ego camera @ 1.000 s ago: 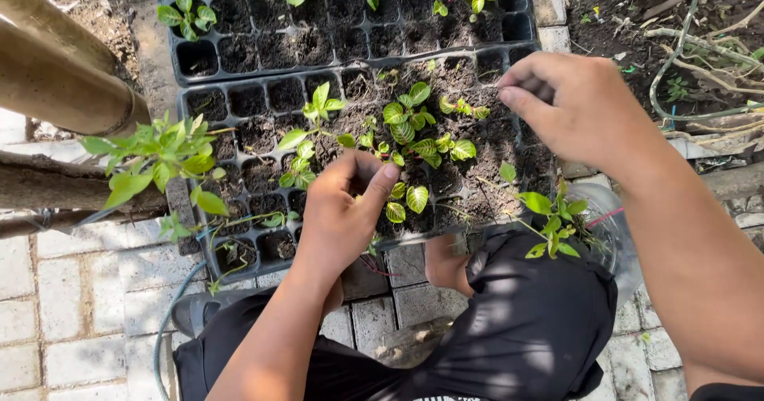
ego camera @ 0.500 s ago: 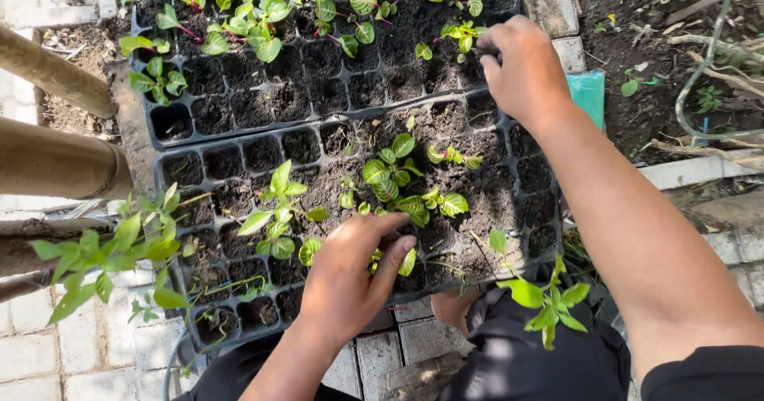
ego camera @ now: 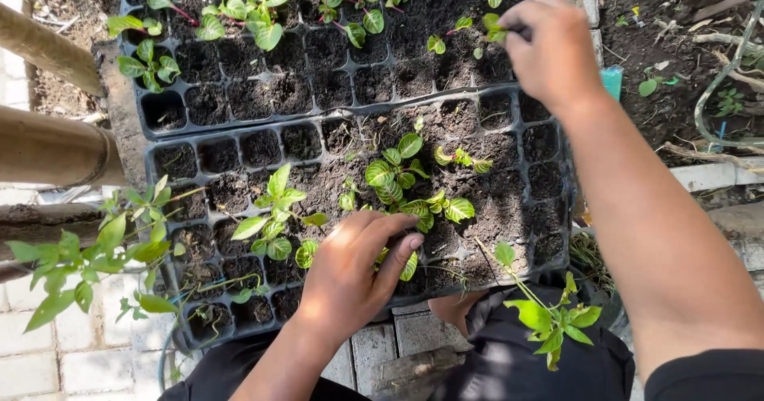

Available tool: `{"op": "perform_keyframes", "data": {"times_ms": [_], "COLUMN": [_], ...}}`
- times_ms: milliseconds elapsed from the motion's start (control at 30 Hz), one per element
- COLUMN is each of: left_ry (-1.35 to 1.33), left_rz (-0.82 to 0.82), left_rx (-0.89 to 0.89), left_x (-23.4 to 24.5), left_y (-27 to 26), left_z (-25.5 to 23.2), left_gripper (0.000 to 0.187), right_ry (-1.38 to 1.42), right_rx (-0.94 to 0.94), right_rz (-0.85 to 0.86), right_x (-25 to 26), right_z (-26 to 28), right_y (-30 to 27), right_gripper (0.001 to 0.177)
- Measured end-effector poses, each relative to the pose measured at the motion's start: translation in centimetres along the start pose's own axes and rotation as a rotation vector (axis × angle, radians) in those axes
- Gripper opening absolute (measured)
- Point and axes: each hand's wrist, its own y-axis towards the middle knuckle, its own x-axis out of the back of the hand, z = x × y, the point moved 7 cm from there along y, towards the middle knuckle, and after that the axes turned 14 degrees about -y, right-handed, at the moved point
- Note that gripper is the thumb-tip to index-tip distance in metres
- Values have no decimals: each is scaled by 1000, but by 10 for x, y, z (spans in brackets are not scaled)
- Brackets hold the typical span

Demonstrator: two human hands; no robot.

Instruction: The person is weeding or thinning out small plants from a plastic seedling tray filled with soil.

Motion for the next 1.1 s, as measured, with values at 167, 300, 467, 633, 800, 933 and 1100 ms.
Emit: {"op": "perform_keyframes", "data": {"times_ms": [167, 300, 467, 633, 800, 933, 1100], "left_ry": [-80, -159, -291, -334, -515, -644, -734], "left_rz": [2, -83, -137, -221, -252, -254, -253], "left_rx": [53, 90, 65, -21, 141, 166, 150], "left_x": [4, 8, 6, 19, 28, 27, 27], "left_y": [-4, -6, -8, -14, -25, -29, -30], "left_z": [-2, -1, -7, -20, 0, 5, 6], "left_gripper": [20, 28, 41, 11, 13, 15, 13], "right_ry": [269, 473, 480, 508, 322, 121, 154], "right_rx": [-144, -252, -78, 19, 251, 547, 533], "right_rz": [129, 302, 370, 299, 129, 145, 123], "right_x": [67, 102, 149, 161, 203, 199, 194], "right_z": [20, 59, 144, 179, 204, 232, 237], "right_y": [-37, -69, -84, -87, -87, -90, -84], "right_gripper": [22, 19, 18, 26, 39, 45, 37]}}
